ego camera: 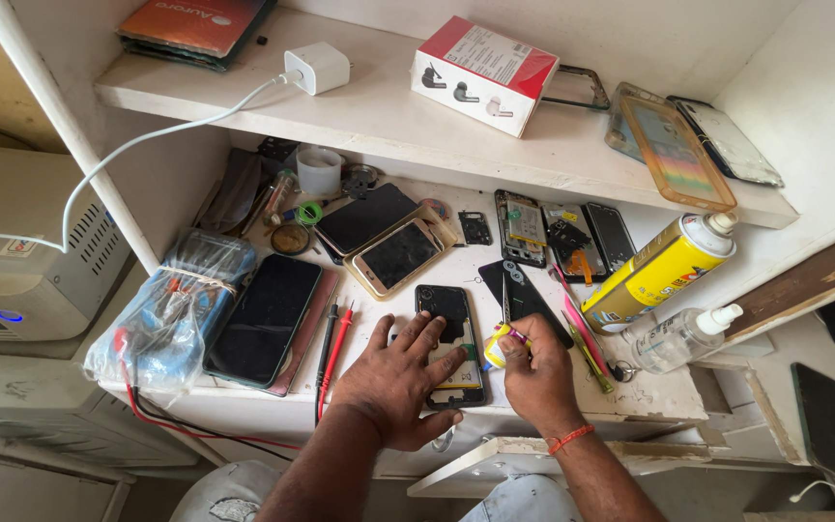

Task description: The person applies adhesive from a small tube onto a phone frame, then uses a thin prying tool to work along the edge of the phone and remove its back cover. They set the cover aside, handle a stack of banknotes, and continue manipulating the phone's internal components on the workbench.

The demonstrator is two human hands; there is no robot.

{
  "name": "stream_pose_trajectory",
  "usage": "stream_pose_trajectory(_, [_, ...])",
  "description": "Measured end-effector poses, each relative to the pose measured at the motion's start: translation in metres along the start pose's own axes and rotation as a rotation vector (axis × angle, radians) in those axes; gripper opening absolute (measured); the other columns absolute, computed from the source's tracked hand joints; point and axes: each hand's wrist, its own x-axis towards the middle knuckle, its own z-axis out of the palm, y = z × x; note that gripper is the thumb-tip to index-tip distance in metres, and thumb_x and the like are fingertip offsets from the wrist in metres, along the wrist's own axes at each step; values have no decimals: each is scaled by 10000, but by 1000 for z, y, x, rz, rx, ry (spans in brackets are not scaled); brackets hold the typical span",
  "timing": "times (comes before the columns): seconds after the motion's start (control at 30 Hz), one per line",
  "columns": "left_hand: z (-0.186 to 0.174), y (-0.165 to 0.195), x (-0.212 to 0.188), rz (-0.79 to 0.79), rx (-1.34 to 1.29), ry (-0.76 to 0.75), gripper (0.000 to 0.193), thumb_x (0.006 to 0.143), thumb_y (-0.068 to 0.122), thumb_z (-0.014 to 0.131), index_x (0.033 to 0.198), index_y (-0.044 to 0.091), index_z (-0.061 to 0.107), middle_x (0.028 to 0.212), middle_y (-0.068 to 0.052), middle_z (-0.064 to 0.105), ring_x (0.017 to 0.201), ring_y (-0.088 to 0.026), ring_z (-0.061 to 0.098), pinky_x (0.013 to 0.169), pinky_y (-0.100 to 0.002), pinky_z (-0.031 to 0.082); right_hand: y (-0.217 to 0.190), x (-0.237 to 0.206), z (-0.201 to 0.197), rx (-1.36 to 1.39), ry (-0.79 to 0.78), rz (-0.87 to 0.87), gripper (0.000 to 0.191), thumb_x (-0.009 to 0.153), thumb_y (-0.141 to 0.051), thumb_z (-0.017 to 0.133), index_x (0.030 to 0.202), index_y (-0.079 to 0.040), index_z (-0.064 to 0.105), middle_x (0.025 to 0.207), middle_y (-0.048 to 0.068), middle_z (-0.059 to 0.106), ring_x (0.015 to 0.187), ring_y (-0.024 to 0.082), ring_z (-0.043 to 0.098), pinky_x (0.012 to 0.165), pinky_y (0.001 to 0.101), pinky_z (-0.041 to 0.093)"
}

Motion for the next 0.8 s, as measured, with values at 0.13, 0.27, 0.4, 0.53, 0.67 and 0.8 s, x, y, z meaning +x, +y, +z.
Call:
stream_pose_trajectory(0.13, [4, 1, -6, 2, 8, 0, 789, 859, 645, 578, 1517, 254, 389, 1616, -205, 228, 1512, -364, 181, 1199, -613, 70, 1, -6, 1, -10, -4, 40, 76, 954, -87, 638, 1011, -38, 628, 838, 51, 715, 745, 82, 635, 645, 264, 533])
stream_pose_trajectory(0.27, [1, -1, -8, 1, 21, -8, 785, 863, 642, 578, 1518, 252, 393, 1613, -209, 233, 1515, -368, 180, 1199, -612, 75, -3, -4, 4, 11, 2, -30, 72, 955, -73, 642, 1014, -33, 634, 842, 55, 716, 761, 76, 623, 674, 254, 526])
stream_pose_trajectory(0.4, [0, 1, -16, 6, 9, 12, 784, 858, 642, 580, 1516, 255, 400, 1615, -203, 238, 1515, -365, 184, 1197, -615, 81, -8, -8, 4, -4, -14, 19, 64, 957, -76, 647, 1001, -31, 634, 828, 60, 711, 744, 80, 618, 646, 267, 525])
stream_pose_trajectory(0.53, [2, 4, -20, 4, 10, -2, 785, 860, 647, 579, 1517, 259, 393, 1617, -203, 231, 1516, -365, 180, 1199, -615, 80, -11, -17, 2, -8, -19, 33, 62, 948, -74, 642, 997, -37, 647, 819, 59, 728, 739, 78, 635, 643, 269, 532])
stream_pose_trajectory(0.67, [3, 6, -19, -5, 6, -25, 782, 868, 654, 570, 1521, 264, 384, 1622, -201, 222, 1519, -364, 174, 1203, -614, 73, -12, -23, -1, -31, -8, 37, 64, 946, -81, 644, 996, -42, 646, 802, 68, 733, 723, 87, 641, 634, 280, 535])
stream_pose_trajectory(0.8, [5, 7, -24, -5, 11, -29, 786, 871, 650, 567, 1527, 262, 380, 1623, -202, 221, 1523, -363, 169, 1204, -612, 75, -15, -30, -2, -67, -13, 40, 62, 934, -86, 651, 985, -51, 646, 795, 64, 740, 696, 99, 659, 618, 290, 533])
